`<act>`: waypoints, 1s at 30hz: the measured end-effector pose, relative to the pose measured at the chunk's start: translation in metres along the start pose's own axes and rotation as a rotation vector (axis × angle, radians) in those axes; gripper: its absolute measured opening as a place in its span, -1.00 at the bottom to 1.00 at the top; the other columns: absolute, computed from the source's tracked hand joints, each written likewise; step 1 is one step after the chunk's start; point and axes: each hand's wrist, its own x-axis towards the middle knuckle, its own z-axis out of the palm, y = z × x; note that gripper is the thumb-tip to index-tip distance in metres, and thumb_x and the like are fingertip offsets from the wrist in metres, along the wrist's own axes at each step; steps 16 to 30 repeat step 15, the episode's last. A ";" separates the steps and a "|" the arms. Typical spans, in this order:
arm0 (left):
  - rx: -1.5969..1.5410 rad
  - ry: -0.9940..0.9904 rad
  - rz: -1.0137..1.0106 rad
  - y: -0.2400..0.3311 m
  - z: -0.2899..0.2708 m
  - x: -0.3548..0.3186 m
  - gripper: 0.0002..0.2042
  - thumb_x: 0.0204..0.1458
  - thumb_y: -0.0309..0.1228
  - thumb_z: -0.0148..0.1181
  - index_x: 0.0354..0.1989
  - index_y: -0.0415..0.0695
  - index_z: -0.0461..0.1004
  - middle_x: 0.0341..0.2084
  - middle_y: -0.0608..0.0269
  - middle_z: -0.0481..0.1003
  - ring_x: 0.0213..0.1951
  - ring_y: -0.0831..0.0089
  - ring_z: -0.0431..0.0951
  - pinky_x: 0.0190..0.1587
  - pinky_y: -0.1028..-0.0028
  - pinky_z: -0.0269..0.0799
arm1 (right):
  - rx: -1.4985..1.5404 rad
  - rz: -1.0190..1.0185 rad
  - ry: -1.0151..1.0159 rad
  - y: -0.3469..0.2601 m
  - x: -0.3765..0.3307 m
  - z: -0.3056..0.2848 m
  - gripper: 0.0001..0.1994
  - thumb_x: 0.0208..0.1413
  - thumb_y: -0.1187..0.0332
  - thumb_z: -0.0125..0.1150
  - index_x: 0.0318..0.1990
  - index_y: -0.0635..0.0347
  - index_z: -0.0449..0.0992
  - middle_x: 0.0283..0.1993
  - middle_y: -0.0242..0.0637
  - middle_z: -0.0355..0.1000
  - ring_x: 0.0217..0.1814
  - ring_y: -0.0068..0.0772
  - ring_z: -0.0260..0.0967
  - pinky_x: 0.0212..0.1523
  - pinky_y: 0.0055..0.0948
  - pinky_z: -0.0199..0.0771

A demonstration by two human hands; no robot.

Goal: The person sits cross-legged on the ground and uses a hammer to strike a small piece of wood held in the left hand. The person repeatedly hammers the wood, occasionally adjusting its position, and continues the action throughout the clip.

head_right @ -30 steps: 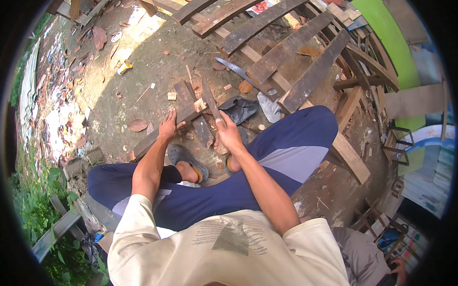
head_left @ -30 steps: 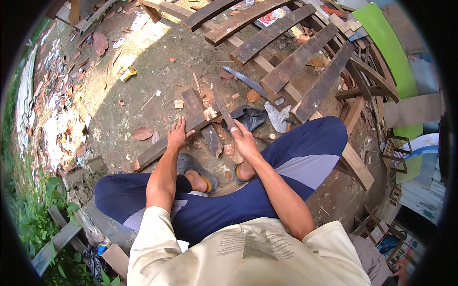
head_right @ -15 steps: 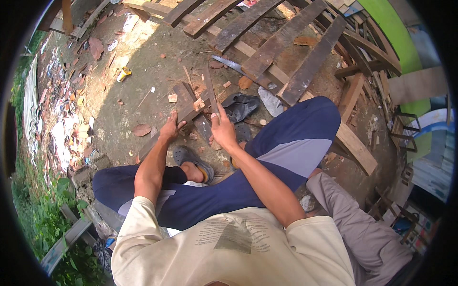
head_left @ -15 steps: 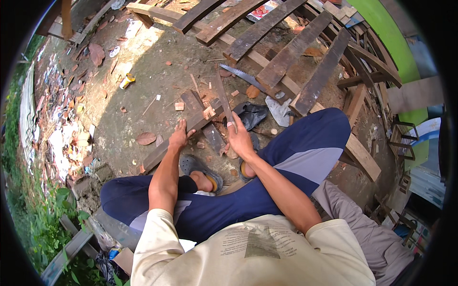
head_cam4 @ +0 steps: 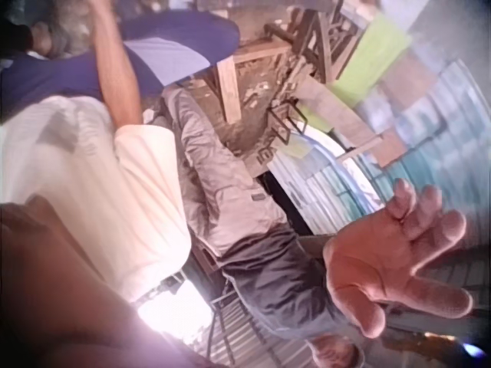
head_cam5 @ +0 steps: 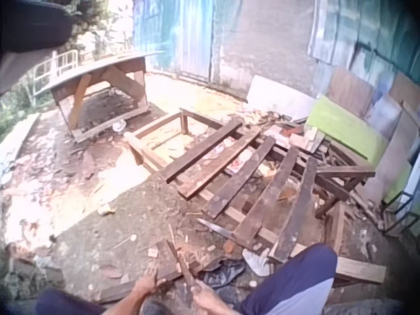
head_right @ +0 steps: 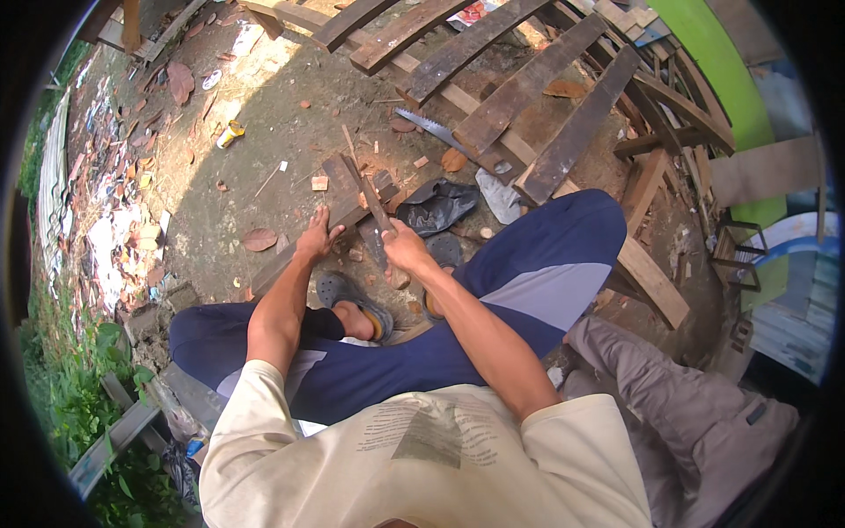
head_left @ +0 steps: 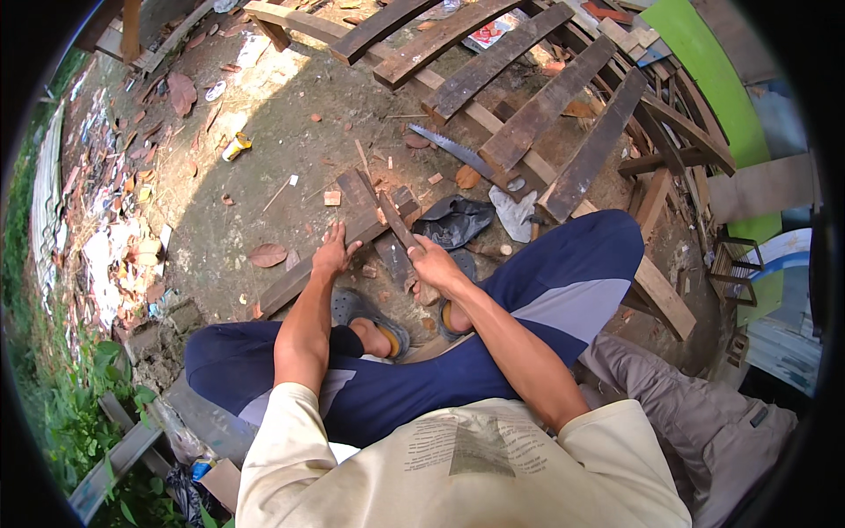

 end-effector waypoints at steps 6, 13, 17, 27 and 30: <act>-0.015 0.024 -0.018 -0.002 0.002 -0.004 -0.15 0.23 0.27 -0.13 0.55 0.03 -0.19 0.55 0.19 -0.15 0.52 0.04 -0.06 0.42 -0.11 0.05 | 0.277 -0.202 0.177 -0.042 -0.033 -0.009 -0.45 0.42 0.24 -0.09 0.47 0.23 0.07 -0.42 -0.12 0.40 -0.66 -0.35 0.41 -0.60 -0.29 0.53; -0.013 0.015 -0.039 -0.003 0.000 -0.010 -0.14 0.24 0.28 -0.15 0.56 0.05 -0.23 0.55 0.19 -0.16 0.52 0.05 -0.08 0.44 -0.10 0.01 | 0.365 0.133 -0.054 -0.005 -0.012 -0.005 -0.47 0.39 0.24 -0.08 0.46 0.15 0.12 -0.42 -0.05 0.43 -0.60 -0.24 0.45 -0.62 -0.27 0.52; 0.001 0.006 -0.033 0.001 -0.004 -0.010 -0.14 0.23 0.30 -0.18 0.56 0.08 -0.25 0.55 0.21 -0.18 0.52 0.06 -0.09 0.45 -0.08 0.00 | 0.510 0.156 -0.071 -0.007 -0.006 -0.012 -0.46 0.38 0.24 -0.07 0.45 0.20 0.12 -0.37 0.01 0.47 -0.57 -0.18 0.49 -0.62 -0.26 0.54; 0.001 0.006 -0.033 0.001 -0.004 -0.010 -0.14 0.23 0.30 -0.18 0.56 0.08 -0.25 0.55 0.21 -0.18 0.52 0.06 -0.09 0.45 -0.08 0.00 | 0.510 0.156 -0.071 -0.007 -0.006 -0.012 -0.46 0.38 0.24 -0.07 0.45 0.20 0.12 -0.37 0.01 0.47 -0.57 -0.18 0.49 -0.62 -0.26 0.54; 0.001 0.006 -0.033 0.001 -0.004 -0.010 -0.14 0.23 0.30 -0.18 0.56 0.08 -0.25 0.55 0.21 -0.18 0.52 0.06 -0.09 0.45 -0.08 0.00 | 0.510 0.156 -0.071 -0.007 -0.006 -0.012 -0.46 0.38 0.24 -0.07 0.45 0.20 0.12 -0.37 0.01 0.47 -0.57 -0.18 0.49 -0.62 -0.26 0.54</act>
